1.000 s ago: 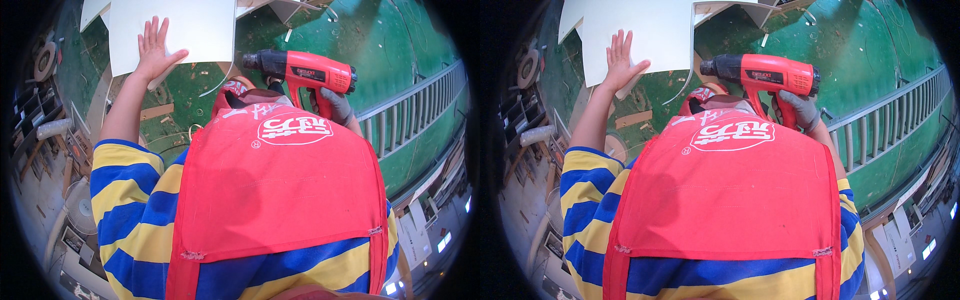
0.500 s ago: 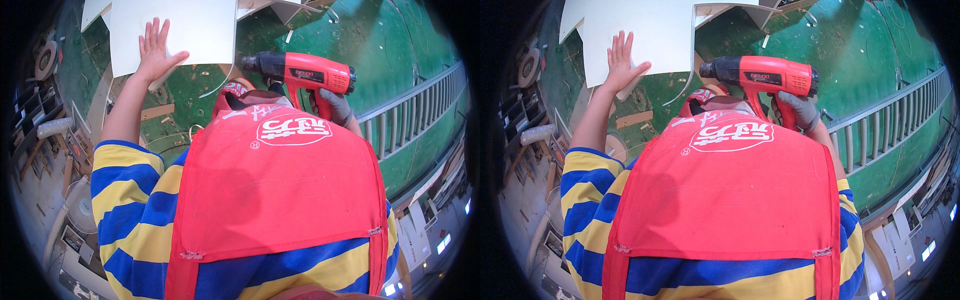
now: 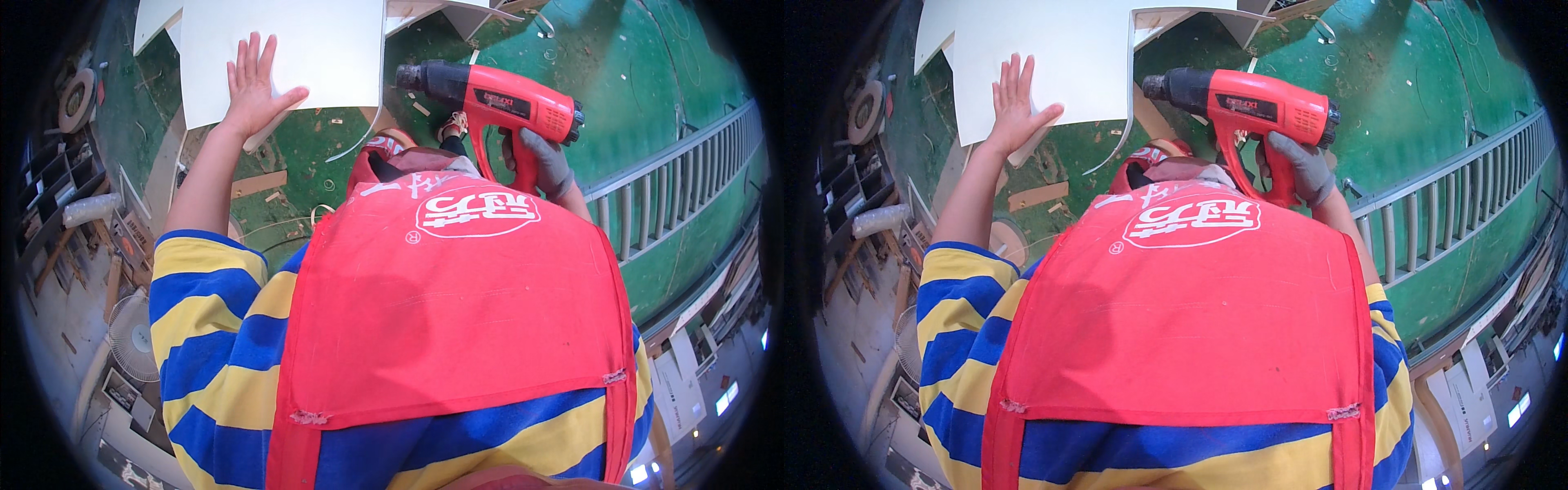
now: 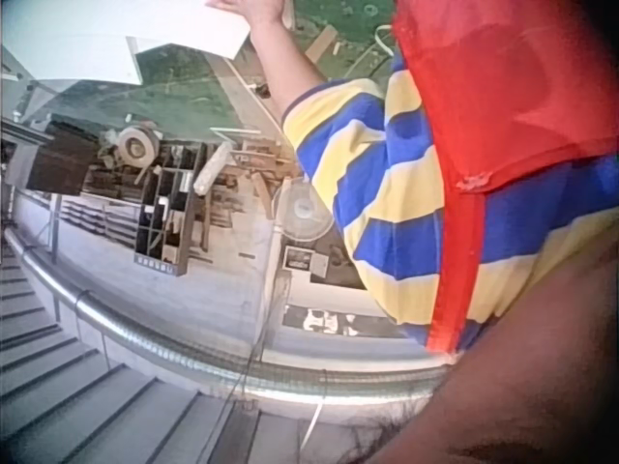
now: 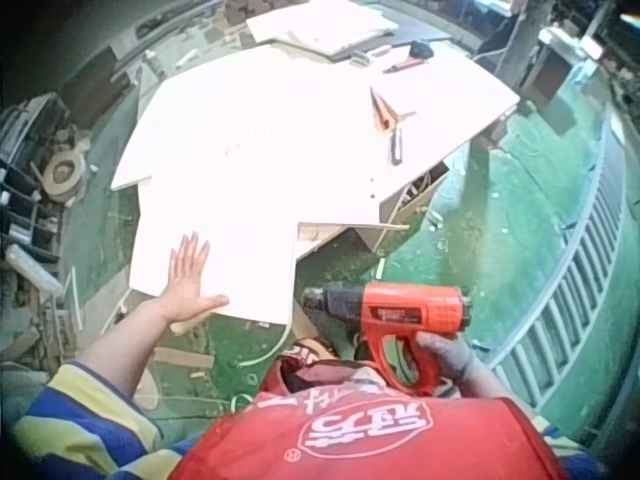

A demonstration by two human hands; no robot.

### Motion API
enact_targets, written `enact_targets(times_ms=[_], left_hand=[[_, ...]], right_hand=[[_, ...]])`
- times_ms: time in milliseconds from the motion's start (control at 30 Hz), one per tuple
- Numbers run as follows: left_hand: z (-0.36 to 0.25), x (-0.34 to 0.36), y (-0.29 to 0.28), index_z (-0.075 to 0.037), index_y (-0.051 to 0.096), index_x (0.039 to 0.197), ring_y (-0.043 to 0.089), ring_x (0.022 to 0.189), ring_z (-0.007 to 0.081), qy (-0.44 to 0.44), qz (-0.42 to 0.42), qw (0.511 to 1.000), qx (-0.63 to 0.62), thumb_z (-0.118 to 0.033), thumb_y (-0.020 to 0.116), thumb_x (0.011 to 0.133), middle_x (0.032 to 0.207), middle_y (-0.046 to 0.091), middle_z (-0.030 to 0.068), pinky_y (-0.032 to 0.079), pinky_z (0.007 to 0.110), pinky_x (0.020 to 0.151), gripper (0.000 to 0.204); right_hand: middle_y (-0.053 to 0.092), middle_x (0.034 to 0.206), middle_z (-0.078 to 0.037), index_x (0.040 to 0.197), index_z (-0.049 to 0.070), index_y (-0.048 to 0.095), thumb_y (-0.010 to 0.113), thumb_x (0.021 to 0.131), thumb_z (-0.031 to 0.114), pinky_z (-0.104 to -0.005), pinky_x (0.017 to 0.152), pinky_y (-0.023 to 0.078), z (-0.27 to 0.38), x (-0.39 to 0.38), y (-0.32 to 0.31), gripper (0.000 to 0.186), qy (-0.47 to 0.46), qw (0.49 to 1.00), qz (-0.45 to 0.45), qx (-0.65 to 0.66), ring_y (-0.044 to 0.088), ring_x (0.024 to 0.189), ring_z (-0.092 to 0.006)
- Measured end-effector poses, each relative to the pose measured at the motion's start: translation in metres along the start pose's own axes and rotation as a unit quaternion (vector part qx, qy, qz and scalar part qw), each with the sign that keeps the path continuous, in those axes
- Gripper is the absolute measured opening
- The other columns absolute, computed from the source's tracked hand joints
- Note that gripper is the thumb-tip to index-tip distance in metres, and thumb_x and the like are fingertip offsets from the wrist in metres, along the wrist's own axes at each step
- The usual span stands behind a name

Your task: The person trims the edges of a white board using a utility knife and a heat gun. They repeatedly heat the edge and scrape off excess material, flipping the board to work on different sides.

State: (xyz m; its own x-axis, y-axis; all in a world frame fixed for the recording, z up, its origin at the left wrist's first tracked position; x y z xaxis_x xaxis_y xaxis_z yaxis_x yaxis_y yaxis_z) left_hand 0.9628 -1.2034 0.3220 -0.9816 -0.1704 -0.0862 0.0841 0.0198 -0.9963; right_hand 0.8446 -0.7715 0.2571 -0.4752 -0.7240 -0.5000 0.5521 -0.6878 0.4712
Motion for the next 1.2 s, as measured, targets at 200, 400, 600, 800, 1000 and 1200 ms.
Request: enact_targets(times_ms=[200, 400, 600, 800, 1000, 1200], left_hand=[[0.0006, -0.0033, 0.0006, -0.02, 0.001, 0.16, -0.011, 0.152, 0.0299, 0.005, -0.003, 1.0, 0.003, -0.076, 0.059, 0.079, 0.165, -0.007, 0.0121, -0.007, 0.053, 0.12, 0.114], [0.001, -0.0054, -0.0001, -0.02, 0.001, 0.16, -0.012, 0.152, 0.03, 0.004, -0.003, 1.0, 0.001, -0.077, 0.059, 0.079, 0.165, -0.007, 0.0122, -0.007, 0.053, 0.12, 0.114], [0.0024, -0.0035, 0.0019, -0.02, 0.001, 0.16, -0.011, 0.152, 0.0301, 0.004, -0.001, 1.0, 0.006, -0.077, 0.059, 0.079, 0.165, -0.008, 0.0124, -0.006, 0.054, 0.12, 0.115], [0.0051, -0.0036, 0.0023, -0.02, 0.001, 0.16, -0.011, 0.152, 0.0301, -0.005, 0.006, 1.0, -0.001, -0.076, 0.06, 0.079, 0.166, -0.007, 0.0128, -0.007, 0.054, 0.12, 0.115], [0.0034, -0.0008, -0.0001, -0.02, 0.002, 0.16, -0.011, 0.153, 0.03, -0.004, 0.006, 1.0, -0.002, -0.076, 0.06, 0.078, 0.166, -0.007, 0.0125, -0.007, 0.053, 0.12, 0.115], [0.0026, 0.0042, -0.0012, -0.021, 0.002, 0.16, -0.01, 0.153, 0.03, -0.002, 0.004, 1.0, 0.0, -0.076, 0.06, 0.078, 0.166, -0.007, 0.0123, -0.007, 0.053, 0.12, 0.114]], right_hand=[[0.064, 0.077, -0.006, 0.109, 0.005, 0.064, 0.068, 0.089, 0.04, -0.0268, 0.056, 0.048, -0.0019, 0.0013, -0.0026, 0.04, 0.0, 1.0, -0.01, 0.002, 0.061, 0.062, -0.0148], [0.065, 0.078, -0.006, 0.11, 0.006, 0.064, 0.068, 0.089, 0.04, -0.0275, 0.057, 0.048, -0.0018, 0.0011, -0.0034, 0.041, 0.004, 1.0, -0.004, 0.0, 0.061, 0.063, -0.0154], [0.065, 0.078, -0.006, 0.11, 0.004, 0.064, 0.068, 0.089, 0.041, -0.0271, 0.057, 0.048, -0.0018, 0.0006, -0.0029, 0.042, 0.011, 1.0, -0.007, 0.007, 0.061, 0.064, -0.0149], [0.065, 0.078, -0.005, 0.11, 0.004, 0.064, 0.067, 0.09, 0.041, -0.0266, 0.057, 0.048, -0.0018, 0.0011, -0.0041, 0.043, 0.011, 1.0, -0.01, 0.004, 0.061, 0.063, -0.0145], [0.064, 0.078, -0.006, 0.11, 0.003, 0.064, 0.067, 0.089, 0.04, -0.0268, 0.057, 0.049, -0.0003, 0.001, -0.0018, 0.043, 0.01, 1.0, 0.004, 0.01, 0.061, 0.063, -0.0145], [0.064, 0.077, -0.006, 0.11, 0.002, 0.063, 0.068, 0.089, 0.038, -0.0272, 0.057, 0.049, 0.0001, -0.0023, -0.0024, 0.042, 0.035, 0.999, 0.011, 0.014, 0.061, 0.063, -0.015]])
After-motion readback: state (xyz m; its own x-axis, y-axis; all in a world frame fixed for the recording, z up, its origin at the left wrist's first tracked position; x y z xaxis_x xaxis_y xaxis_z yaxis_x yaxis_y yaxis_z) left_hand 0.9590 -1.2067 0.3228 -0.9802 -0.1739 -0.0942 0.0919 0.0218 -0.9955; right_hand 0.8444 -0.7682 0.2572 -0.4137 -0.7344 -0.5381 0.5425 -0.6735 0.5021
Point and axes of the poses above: each hand's wrist, its own x-axis towards the middle knuckle, its own y-axis out of the palm, z = x × y, the point moved 8 cm from there along x, towards the middle knuckle
